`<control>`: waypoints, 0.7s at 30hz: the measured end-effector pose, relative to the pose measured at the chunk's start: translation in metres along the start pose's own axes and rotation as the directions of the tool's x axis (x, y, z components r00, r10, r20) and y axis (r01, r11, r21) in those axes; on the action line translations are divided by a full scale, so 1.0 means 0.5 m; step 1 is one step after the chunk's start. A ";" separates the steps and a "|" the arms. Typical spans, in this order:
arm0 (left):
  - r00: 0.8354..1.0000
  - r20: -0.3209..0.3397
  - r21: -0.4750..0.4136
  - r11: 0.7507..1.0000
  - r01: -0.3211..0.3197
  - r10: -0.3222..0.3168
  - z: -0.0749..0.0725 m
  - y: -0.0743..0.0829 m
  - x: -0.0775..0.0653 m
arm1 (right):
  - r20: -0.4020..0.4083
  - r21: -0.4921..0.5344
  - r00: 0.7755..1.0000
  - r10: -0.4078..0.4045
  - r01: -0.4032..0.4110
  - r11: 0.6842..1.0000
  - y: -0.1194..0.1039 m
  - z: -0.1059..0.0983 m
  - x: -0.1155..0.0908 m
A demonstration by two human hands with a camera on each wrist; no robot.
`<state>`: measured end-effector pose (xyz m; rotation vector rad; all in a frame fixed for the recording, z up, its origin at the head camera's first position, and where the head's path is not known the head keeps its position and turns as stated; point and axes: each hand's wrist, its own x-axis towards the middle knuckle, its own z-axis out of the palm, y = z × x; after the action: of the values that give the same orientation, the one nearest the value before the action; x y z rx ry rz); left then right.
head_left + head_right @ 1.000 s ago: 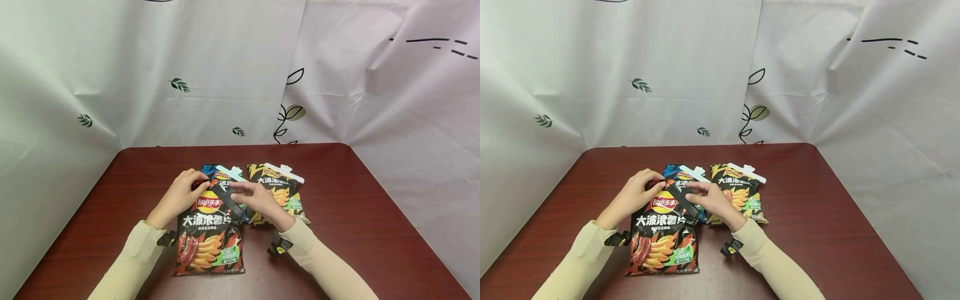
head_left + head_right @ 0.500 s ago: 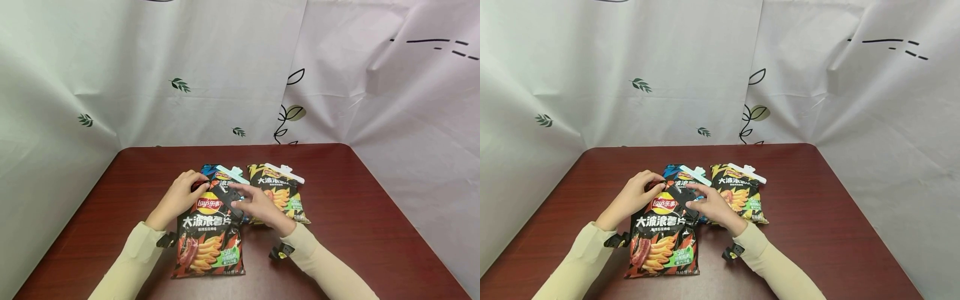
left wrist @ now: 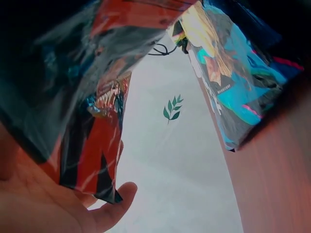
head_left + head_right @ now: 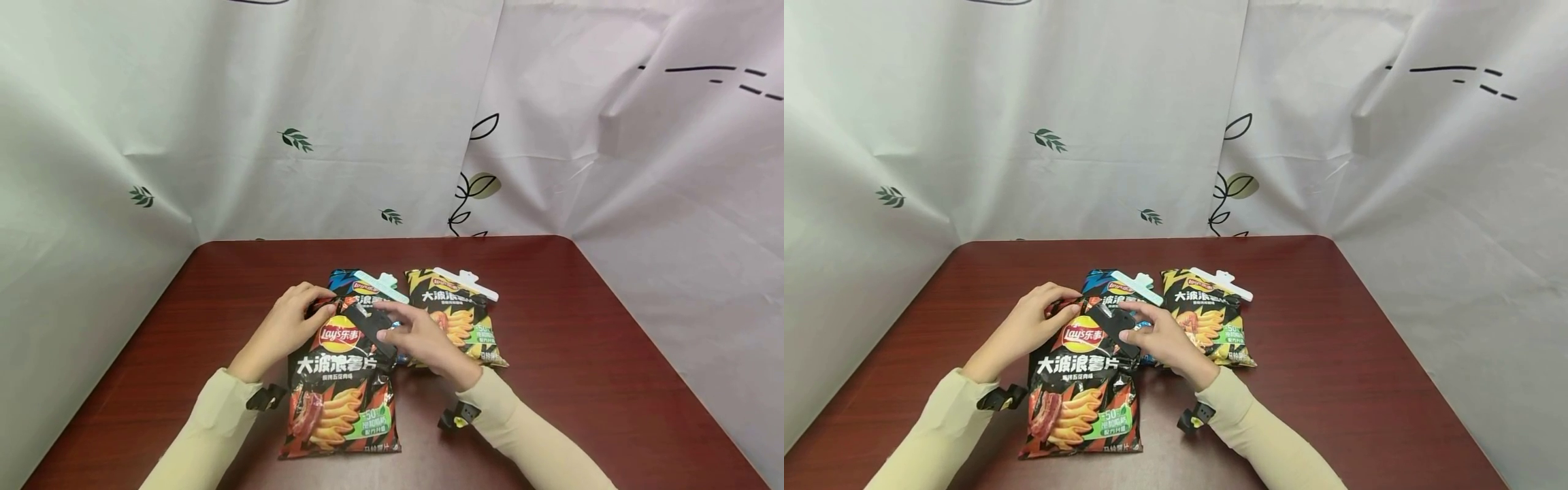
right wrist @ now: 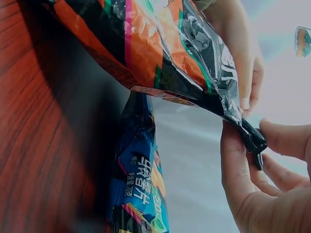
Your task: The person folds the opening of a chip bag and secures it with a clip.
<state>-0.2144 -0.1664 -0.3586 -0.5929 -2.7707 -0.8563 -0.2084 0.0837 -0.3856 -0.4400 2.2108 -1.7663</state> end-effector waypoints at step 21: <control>0.997 -0.028 -0.006 0.997 0.078 -0.079 -0.018 -0.036 -0.024 | 0.017 0.081 1.000 0.000 -0.001 0.997 -0.011 0.033 0.010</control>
<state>-0.2105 -0.1890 -0.3635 -0.4719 -2.7838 -0.8809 -0.2061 0.0656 -0.3838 -0.4353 2.1188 -1.8371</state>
